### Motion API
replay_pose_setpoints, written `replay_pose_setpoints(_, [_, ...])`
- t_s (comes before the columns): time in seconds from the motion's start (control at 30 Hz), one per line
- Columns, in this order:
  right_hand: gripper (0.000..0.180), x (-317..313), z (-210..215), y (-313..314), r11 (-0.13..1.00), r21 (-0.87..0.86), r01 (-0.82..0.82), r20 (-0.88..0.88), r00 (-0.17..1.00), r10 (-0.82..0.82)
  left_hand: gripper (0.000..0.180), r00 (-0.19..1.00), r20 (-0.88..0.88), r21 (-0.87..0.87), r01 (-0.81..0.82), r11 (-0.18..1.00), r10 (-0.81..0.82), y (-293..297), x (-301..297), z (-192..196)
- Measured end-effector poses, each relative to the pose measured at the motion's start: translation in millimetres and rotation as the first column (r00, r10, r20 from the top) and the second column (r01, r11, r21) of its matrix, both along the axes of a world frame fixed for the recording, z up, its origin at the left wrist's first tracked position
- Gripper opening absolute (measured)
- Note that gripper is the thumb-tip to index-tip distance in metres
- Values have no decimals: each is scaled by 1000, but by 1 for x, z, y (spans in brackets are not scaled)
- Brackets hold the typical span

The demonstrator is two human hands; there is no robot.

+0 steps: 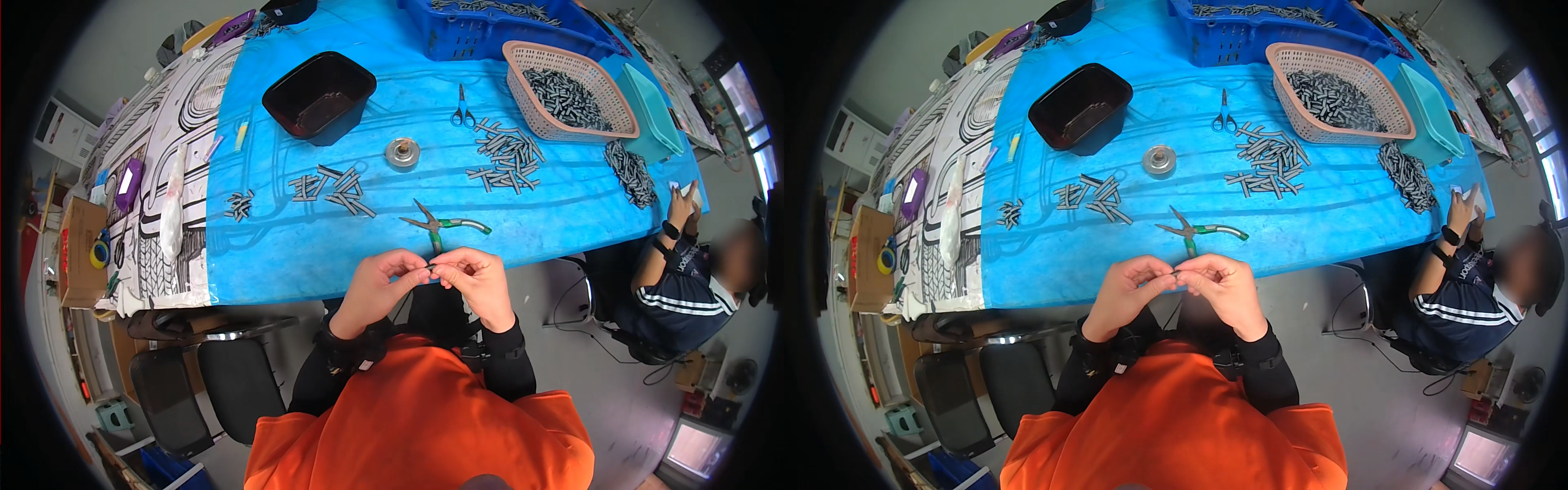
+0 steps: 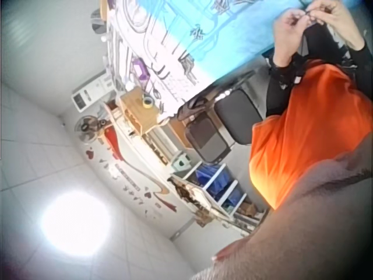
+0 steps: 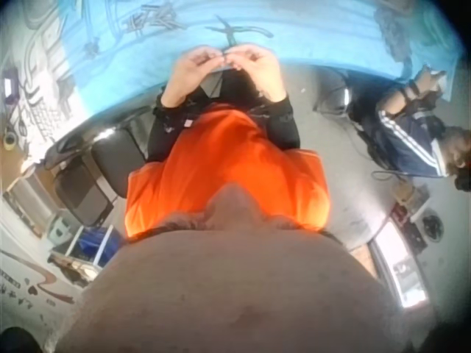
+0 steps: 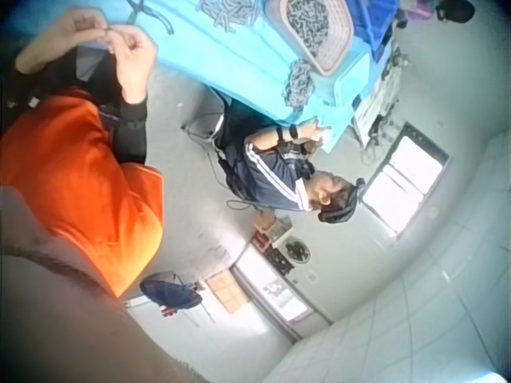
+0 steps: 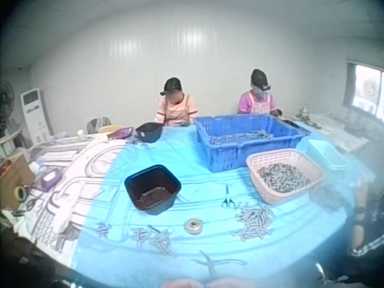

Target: Trimming small grey industrial components using wire cutters at a shared work table.

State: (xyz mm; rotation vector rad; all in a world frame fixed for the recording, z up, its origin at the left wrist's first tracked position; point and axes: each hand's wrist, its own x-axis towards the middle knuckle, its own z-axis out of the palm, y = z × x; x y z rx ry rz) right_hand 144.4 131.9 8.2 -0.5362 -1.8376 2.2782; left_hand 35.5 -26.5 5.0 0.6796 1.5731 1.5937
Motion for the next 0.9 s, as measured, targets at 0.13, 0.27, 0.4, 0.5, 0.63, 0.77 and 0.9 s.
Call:
replay_pose_setpoints(0.13, [14,1,0,-3,998,52,21,-41,999,-19,8,999,26,7,-45,999,45,0,2,3])
replay_pose_setpoints(0.27, [14,2,-3,-5,997,68,36,-34,999,-34,9,996,17,43,-87,995,87,1,4,0])
replay_pose_setpoints(0.4, [13,2,-4,-7,998,53,39,-52,998,-36,9,996,9,67,-93,993,93,0,4,-1])
replay_pose_setpoints(0.5, [11,-1,0,-8,998,44,43,-50,998,-40,10,995,-9,67,-99,993,100,1,3,-2])
replay_pose_setpoints(0.63, [8,-1,-2,-5,992,102,68,-50,997,-63,11,996,-11,59,-86,995,87,4,2,1])
replay_pose_setpoints(0.77, [7,2,-4,-6,978,110,176,-67,983,-170,12,996,3,21,-94,995,94,11,3,-3])
replay_pose_setpoints(0.9, [4,-11,-24,-10,990,71,119,-196,975,-103,6,989,-1,-54,-149,987,150,4,-1,-3])
